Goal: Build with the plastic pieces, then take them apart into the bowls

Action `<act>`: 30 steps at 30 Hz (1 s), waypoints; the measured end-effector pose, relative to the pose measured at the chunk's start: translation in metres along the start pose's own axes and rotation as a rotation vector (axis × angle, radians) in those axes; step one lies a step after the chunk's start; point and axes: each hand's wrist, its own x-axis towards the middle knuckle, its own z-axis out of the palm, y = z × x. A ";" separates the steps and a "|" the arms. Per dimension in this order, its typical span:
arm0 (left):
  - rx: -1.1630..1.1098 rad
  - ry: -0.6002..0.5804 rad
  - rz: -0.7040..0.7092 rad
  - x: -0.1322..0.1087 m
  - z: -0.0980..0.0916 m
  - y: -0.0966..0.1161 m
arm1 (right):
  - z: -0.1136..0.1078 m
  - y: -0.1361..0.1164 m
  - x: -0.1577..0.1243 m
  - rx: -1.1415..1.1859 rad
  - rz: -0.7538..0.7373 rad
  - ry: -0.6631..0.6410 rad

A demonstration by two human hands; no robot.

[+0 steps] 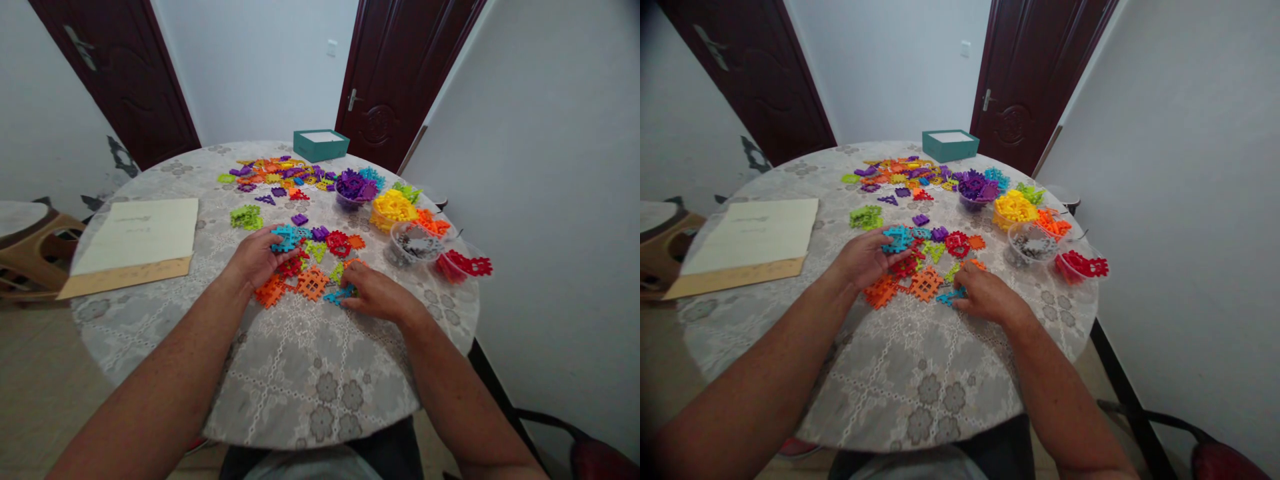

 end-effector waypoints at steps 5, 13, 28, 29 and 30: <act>0.013 -0.024 -0.017 -0.002 0.001 0.000 | -0.006 0.002 0.000 0.156 -0.079 -0.026; 0.049 -0.127 -0.100 -0.012 0.009 -0.005 | 0.003 0.004 0.016 0.329 0.009 0.697; 0.085 -0.289 -0.181 -0.027 0.030 -0.039 | 0.028 -0.026 0.033 -0.029 -0.165 0.533; 0.078 -0.282 -0.175 -0.026 0.029 -0.039 | 0.029 -0.028 0.033 -0.033 -0.189 0.525; 0.069 -0.279 -0.172 -0.026 0.028 -0.039 | 0.029 -0.029 0.033 -0.031 -0.216 0.522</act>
